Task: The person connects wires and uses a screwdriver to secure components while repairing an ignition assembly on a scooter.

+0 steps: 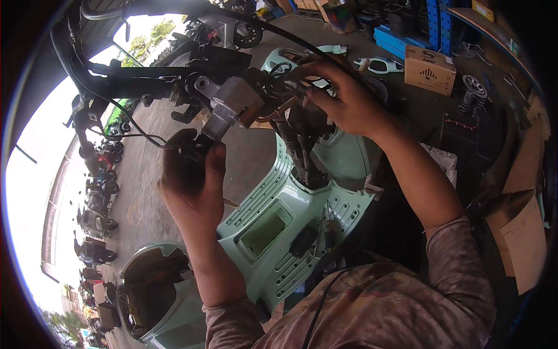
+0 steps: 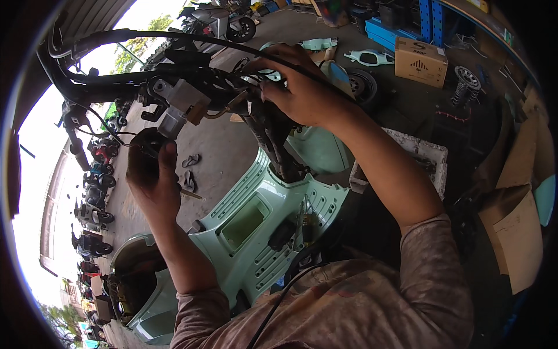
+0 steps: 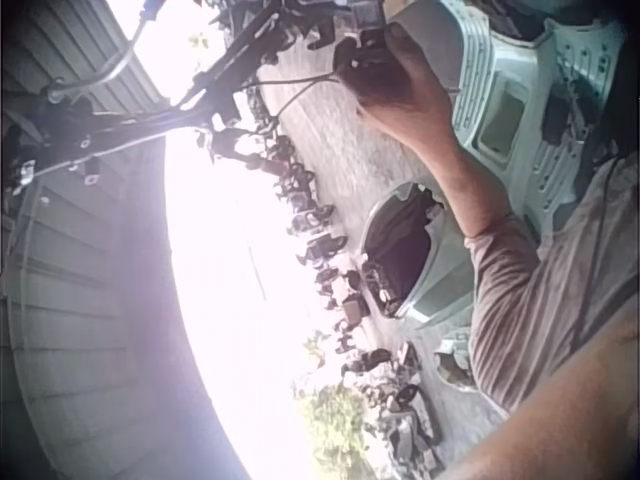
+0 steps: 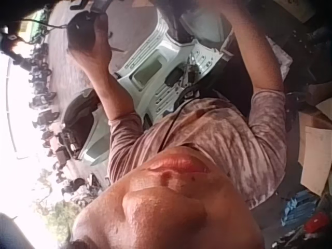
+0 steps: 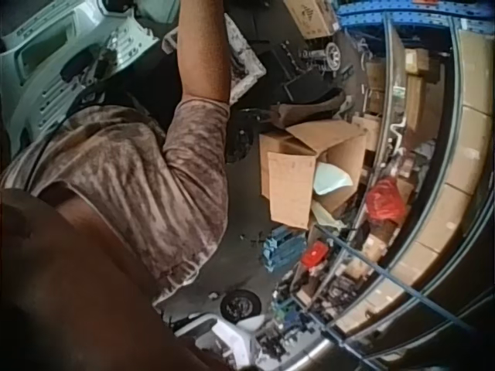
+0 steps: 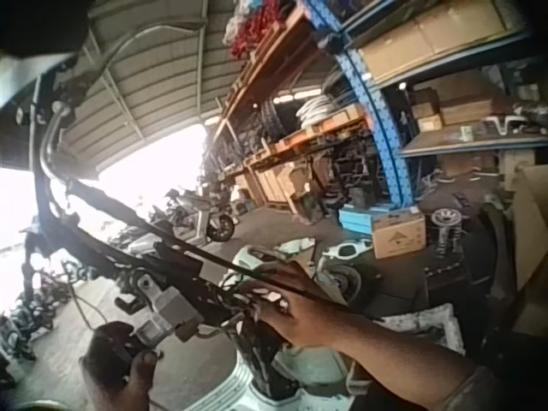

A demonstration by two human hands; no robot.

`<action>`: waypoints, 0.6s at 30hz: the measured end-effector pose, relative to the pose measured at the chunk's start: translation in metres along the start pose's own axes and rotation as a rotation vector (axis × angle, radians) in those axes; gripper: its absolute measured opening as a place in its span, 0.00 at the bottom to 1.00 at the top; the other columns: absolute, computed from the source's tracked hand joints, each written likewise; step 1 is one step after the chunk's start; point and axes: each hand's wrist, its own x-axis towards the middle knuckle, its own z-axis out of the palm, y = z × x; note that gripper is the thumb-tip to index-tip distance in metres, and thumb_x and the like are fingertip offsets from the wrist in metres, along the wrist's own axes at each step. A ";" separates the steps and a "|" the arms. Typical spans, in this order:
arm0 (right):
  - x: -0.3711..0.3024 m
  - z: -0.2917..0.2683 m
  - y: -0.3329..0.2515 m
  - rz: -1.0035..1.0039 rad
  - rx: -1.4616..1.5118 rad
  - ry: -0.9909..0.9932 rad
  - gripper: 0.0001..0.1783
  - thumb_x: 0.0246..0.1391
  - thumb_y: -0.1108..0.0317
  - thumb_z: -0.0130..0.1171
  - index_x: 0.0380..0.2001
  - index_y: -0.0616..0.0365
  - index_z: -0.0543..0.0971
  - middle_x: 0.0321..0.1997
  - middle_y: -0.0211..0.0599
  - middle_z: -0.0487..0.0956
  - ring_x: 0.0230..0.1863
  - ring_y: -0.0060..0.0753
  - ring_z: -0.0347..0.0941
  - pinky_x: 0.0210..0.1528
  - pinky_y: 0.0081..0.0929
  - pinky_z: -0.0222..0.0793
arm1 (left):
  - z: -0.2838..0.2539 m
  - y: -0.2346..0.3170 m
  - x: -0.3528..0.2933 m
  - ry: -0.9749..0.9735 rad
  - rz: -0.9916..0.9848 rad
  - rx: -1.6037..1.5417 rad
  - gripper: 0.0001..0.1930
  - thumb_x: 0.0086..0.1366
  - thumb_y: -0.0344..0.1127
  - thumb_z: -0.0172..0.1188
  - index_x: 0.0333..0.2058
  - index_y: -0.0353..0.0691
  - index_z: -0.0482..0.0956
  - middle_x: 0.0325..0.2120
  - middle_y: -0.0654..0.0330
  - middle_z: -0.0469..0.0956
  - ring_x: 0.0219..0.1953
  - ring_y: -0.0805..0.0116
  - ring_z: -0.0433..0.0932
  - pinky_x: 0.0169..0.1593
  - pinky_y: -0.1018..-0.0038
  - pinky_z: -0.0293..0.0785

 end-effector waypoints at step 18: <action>0.064 0.001 -0.032 -0.101 -0.024 -0.166 0.14 0.49 0.69 0.63 0.41 0.57 0.79 0.36 0.38 0.82 0.37 0.36 0.80 0.42 0.30 0.73 | 0.011 -0.001 -0.005 0.103 0.013 -0.003 0.20 0.59 0.42 0.67 0.42 0.33 0.75 0.22 0.61 0.80 0.25 0.78 0.76 0.32 0.81 0.70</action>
